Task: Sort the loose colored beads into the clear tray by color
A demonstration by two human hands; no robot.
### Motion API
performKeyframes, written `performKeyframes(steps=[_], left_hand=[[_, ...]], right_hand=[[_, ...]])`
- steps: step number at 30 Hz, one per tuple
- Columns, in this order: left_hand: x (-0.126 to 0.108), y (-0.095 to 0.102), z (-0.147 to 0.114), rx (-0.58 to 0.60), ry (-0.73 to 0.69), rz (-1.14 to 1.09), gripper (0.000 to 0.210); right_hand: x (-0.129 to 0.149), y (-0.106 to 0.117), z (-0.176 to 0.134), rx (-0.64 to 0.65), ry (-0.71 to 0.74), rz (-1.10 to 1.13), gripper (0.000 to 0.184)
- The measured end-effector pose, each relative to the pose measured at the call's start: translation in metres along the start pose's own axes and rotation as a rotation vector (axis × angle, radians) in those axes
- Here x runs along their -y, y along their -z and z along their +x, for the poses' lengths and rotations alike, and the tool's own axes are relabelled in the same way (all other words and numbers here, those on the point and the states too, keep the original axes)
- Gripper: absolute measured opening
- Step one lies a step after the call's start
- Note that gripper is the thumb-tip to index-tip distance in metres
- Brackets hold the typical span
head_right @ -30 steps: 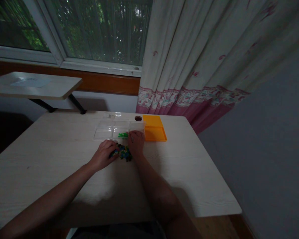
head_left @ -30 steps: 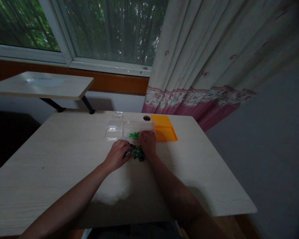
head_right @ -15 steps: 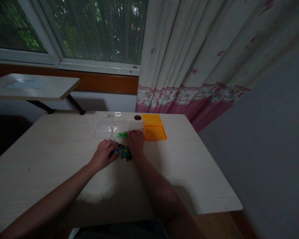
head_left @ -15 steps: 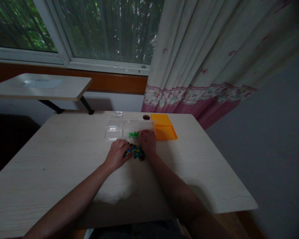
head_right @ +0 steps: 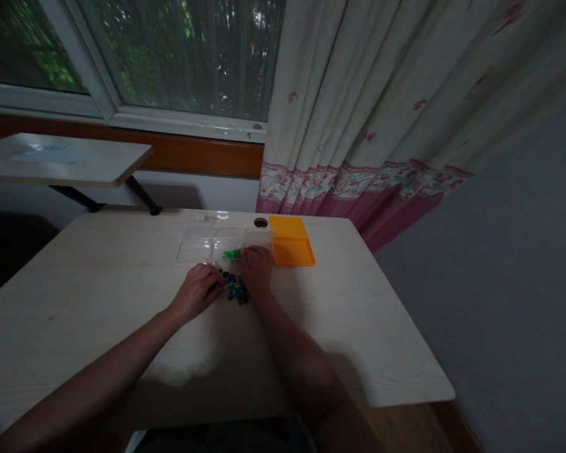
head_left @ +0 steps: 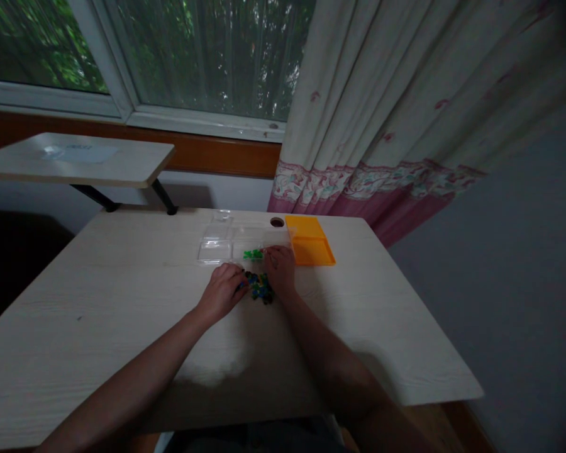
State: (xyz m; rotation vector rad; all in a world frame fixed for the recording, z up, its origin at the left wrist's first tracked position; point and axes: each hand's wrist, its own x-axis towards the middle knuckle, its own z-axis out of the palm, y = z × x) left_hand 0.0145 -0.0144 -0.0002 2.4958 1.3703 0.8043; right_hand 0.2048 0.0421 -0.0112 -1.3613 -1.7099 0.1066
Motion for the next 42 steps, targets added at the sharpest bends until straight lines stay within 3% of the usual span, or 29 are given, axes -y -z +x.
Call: performKeyframes(steps=[5, 9, 13, 17, 23, 29, 33, 39, 42], left_hand=[[0.008, 0.001, 0.004, -0.151, 0.077, -0.178, 0.017], [0.014, -0.001, 0.004, -0.245, 0.227, -0.367, 0.025], [0.014, -0.008, 0.003, -0.219, 0.378, -0.607, 0.027], [0.013, -0.01, 0.002, -0.237, 0.426, -0.827, 0.028], [0.012, -0.008, 0.001, -0.221, 0.413, -0.846, 0.035], [0.012, -0.008, 0.002, -0.191, 0.396, -0.764, 0.033], [0.012, -0.008, 0.003, -0.182, 0.379, -0.734, 0.031], [0.012, -0.006, 0.002, -0.221, 0.399, -0.708, 0.031], [0.01, -0.005, 0.002, -0.226, 0.399, -0.718, 0.032]], right_hand=[[0.003, 0.002, -0.001, -0.016, 0.049, 0.024, 0.016], [0.011, 0.005, -0.004, 0.024, 0.167, 0.071, 0.014], [0.019, 0.007, -0.009, 0.106, 0.302, 0.116, 0.012], [0.024, 0.007, -0.012, 0.188, 0.398, 0.145, 0.014], [0.022, 0.005, -0.012, 0.197, 0.438, 0.161, 0.019], [0.021, 0.0, -0.013, 0.232, 0.428, 0.147, 0.008], [0.019, -0.002, -0.011, 0.187, 0.418, 0.186, 0.005], [0.004, 0.004, -0.001, -0.099, 0.077, 0.081, 0.013], [-0.002, 0.004, 0.001, -0.145, 0.005, 0.022, 0.014]])
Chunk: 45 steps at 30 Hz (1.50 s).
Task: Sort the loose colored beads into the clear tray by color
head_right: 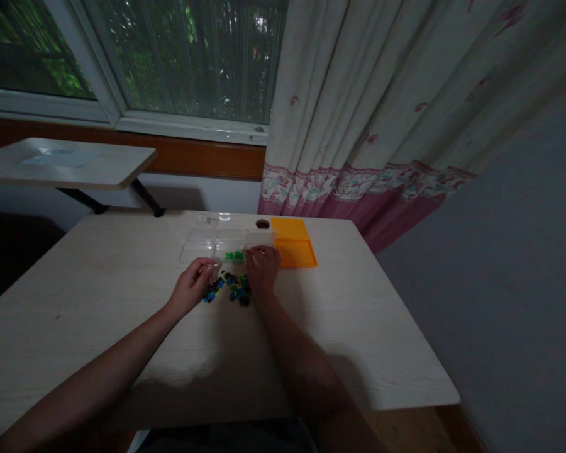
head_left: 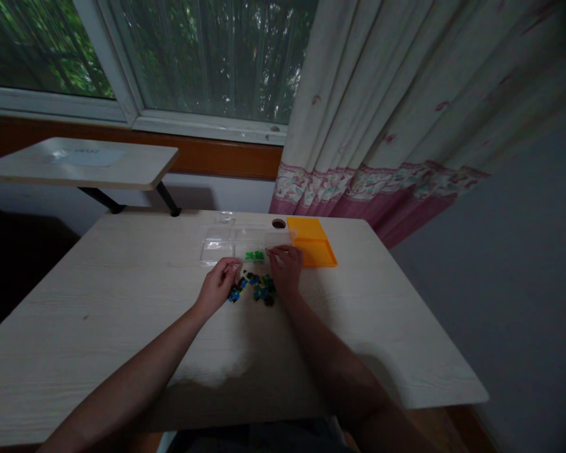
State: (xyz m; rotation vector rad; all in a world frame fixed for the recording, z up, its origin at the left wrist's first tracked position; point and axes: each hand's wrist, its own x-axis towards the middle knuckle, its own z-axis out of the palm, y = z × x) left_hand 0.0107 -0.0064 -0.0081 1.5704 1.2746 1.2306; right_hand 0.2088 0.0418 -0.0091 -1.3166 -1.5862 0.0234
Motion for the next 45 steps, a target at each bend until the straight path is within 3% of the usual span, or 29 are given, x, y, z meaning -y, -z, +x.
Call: performKeyframes(steps=[6, 17, 25, 32, 37, 45], left_hand=[[-0.003, -0.001, -0.001, 0.012, -0.025, 0.013, 0.031], [0.006, 0.001, 0.003, 0.044, 0.008, -0.002, 0.03], [0.004, 0.023, 0.01, 0.195, -0.144, 0.241, 0.028], [0.011, 0.059, 0.017, 0.465, -0.167, 0.271, 0.021], [0.002, 0.066, 0.017, 0.604, -0.227, 0.238, 0.016], [0.003, 0.05, 0.011, 0.529, -0.31, 0.329, 0.014]], right_hand=[[0.002, -0.002, -0.003, 0.092, 0.052, -0.082, 0.015], [-0.002, -0.003, -0.001, 0.096, 0.057, -0.021, 0.019], [0.004, 0.0, 0.001, 0.127, 0.067, -0.02, 0.021], [0.001, -0.002, 0.001, 0.142, 0.033, -0.009, 0.023], [0.0, -0.004, 0.0, 0.148, 0.03, -0.024, 0.021], [0.001, -0.002, 0.001, 0.139, 0.047, 0.009, 0.021]])
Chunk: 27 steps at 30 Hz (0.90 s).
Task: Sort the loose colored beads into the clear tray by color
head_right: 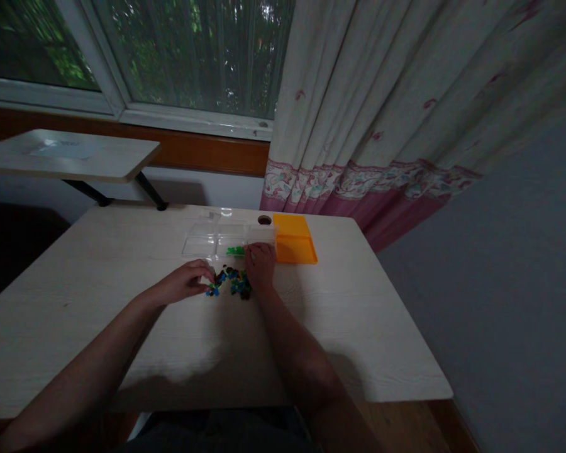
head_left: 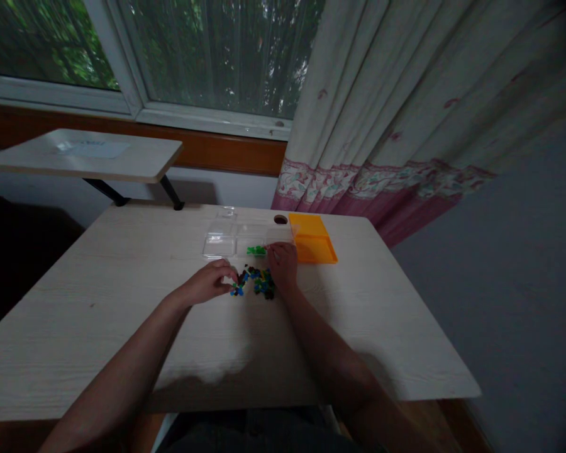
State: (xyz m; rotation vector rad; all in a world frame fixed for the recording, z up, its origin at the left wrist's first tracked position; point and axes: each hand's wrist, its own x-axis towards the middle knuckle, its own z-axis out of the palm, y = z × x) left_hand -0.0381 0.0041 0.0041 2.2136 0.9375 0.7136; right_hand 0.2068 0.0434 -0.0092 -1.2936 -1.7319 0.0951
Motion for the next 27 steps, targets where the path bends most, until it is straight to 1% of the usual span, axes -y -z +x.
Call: performKeyframes(steps=[3, 6, 10, 13, 16, 22, 27], left_hand=[[-0.002, -0.013, 0.003, -0.084, 0.011, 0.076, 0.01], [-0.005, -0.018, 0.006, -0.13, 0.028, 0.126, 0.01], [-0.003, -0.01, 0.006, -0.069, 0.024, 0.097, 0.016], [0.0, -0.005, 0.005, -0.052, 0.009, 0.061, 0.014], [0.001, -0.008, 0.005, -0.062, -0.004, 0.059, 0.014], [-0.004, -0.013, 0.006, -0.051, -0.017, 0.155, 0.019], [-0.006, -0.015, 0.006, -0.059, -0.024, 0.184, 0.017]], right_hand=[[0.0, -0.001, 0.0, -0.002, 0.003, -0.009, 0.019], [-0.001, -0.002, -0.001, -0.008, 0.0, -0.017, 0.018], [-0.001, -0.002, -0.001, -0.014, -0.008, -0.023, 0.02], [0.0, 0.0, 0.0, 0.001, -0.013, -0.016, 0.021], [0.001, 0.0, 0.0, 0.01, -0.008, -0.015, 0.021], [0.001, -0.001, -0.001, 0.001, -0.006, -0.027, 0.022], [0.001, 0.0, 0.0, 0.004, -0.013, -0.021, 0.021]])
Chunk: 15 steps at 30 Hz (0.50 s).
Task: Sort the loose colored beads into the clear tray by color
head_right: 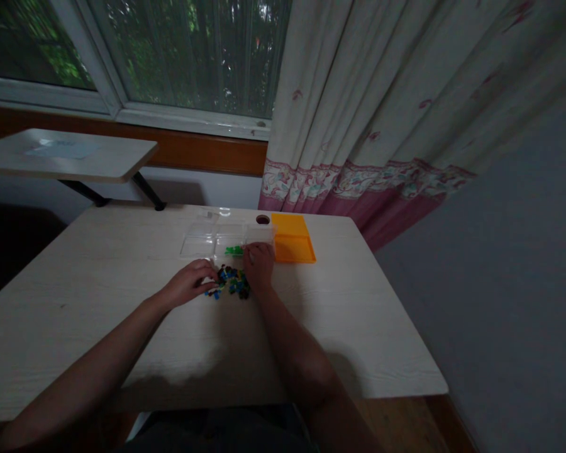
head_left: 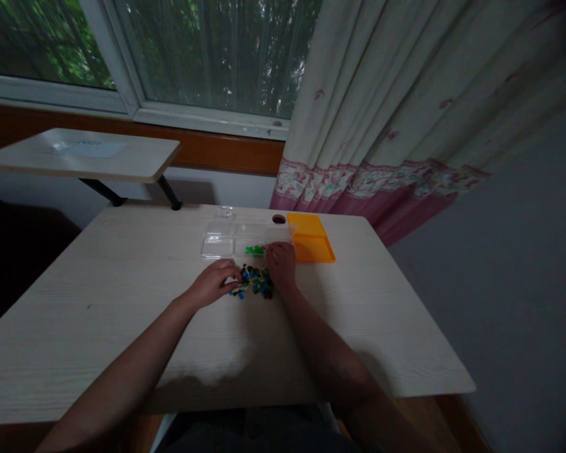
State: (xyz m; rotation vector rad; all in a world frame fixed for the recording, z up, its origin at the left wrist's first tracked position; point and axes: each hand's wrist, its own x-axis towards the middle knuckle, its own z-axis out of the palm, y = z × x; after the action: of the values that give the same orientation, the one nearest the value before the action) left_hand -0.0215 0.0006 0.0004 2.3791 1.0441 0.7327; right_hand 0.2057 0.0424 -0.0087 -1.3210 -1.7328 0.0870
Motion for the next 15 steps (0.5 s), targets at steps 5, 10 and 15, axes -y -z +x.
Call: performKeyframes(steps=[5, 10, 15], left_hand=[[-0.002, -0.003, 0.002, -0.062, 0.029, -0.008, 0.018], [0.001, -0.008, 0.006, -0.219, 0.154, -0.172, 0.024], [0.003, -0.011, 0.01, -0.354, 0.282, -0.315, 0.034]], right_hand=[[0.002, 0.003, 0.0, -0.006, 0.025, 0.008, 0.02], [0.006, 0.004, -0.001, -0.015, 0.073, 0.016, 0.018], [0.018, 0.006, -0.006, 0.028, 0.243, 0.092, 0.014]])
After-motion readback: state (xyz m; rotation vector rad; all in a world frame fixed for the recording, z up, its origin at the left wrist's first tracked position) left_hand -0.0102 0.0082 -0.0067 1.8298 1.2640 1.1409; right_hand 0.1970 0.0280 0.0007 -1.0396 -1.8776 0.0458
